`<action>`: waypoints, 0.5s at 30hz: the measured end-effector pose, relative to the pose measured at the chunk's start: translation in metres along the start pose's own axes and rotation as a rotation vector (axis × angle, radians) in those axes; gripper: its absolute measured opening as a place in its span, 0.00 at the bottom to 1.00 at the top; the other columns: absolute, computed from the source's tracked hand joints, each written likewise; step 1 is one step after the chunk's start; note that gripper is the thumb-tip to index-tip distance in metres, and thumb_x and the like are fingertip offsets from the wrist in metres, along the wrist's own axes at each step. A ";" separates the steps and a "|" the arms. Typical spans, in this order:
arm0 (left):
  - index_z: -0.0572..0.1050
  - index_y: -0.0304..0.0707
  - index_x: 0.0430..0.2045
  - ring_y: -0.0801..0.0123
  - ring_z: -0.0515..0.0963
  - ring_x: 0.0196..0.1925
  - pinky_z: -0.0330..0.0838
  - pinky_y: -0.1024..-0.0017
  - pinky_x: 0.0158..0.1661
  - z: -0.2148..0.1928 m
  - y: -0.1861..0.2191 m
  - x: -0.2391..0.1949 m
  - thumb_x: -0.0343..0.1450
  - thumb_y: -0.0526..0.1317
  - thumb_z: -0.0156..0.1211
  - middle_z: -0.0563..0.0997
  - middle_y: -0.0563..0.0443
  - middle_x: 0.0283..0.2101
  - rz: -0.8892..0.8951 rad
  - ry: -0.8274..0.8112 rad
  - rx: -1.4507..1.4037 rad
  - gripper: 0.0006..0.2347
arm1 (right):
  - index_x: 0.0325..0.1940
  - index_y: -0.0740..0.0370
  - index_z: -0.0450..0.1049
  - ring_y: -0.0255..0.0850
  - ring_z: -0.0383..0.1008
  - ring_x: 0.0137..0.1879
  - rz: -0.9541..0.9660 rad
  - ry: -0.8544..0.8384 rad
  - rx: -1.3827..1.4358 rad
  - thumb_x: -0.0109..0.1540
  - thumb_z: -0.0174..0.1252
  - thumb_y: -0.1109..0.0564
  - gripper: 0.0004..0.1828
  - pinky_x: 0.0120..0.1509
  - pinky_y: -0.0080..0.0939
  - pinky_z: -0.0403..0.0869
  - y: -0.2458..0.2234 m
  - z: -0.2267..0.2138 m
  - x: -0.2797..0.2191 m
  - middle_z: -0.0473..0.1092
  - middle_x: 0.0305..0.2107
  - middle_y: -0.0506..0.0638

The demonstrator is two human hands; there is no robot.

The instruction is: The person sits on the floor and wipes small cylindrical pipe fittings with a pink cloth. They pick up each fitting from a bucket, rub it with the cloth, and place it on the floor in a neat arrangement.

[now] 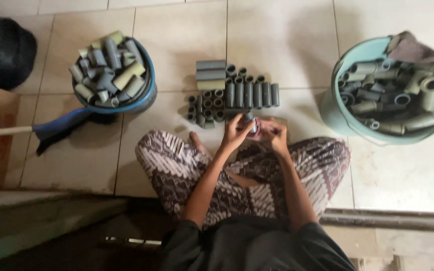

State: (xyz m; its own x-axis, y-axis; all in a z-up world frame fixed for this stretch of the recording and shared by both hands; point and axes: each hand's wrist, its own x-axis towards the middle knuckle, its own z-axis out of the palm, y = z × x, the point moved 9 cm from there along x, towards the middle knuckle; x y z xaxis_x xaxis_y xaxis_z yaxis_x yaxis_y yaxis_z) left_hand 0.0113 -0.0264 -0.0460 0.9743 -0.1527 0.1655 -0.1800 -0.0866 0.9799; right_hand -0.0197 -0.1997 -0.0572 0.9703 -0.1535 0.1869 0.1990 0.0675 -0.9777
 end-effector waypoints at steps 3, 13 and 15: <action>0.77 0.34 0.52 0.51 0.85 0.43 0.79 0.57 0.41 0.007 -0.003 -0.004 0.71 0.42 0.70 0.84 0.34 0.38 0.015 0.027 0.001 0.18 | 0.38 0.62 0.83 0.38 0.67 0.41 0.082 0.088 0.035 0.61 0.66 0.65 0.03 0.58 0.46 0.66 -0.023 0.005 0.000 0.74 0.31 0.51; 0.74 0.36 0.55 0.64 0.85 0.39 0.80 0.65 0.41 0.008 -0.005 -0.030 0.75 0.44 0.65 0.83 0.40 0.34 -0.058 0.062 -0.041 0.17 | 0.42 0.59 0.84 0.31 0.66 0.39 0.077 0.119 0.041 0.62 0.66 0.65 0.07 0.50 0.36 0.66 -0.037 0.014 -0.011 0.73 0.29 0.48; 0.73 0.34 0.56 0.61 0.85 0.43 0.80 0.62 0.42 0.012 -0.012 -0.031 0.76 0.45 0.63 0.84 0.36 0.37 -0.067 0.059 -0.067 0.18 | 0.43 0.58 0.85 0.32 0.63 0.40 0.095 0.156 0.042 0.61 0.67 0.64 0.07 0.54 0.36 0.64 -0.034 0.011 -0.012 0.68 0.27 0.45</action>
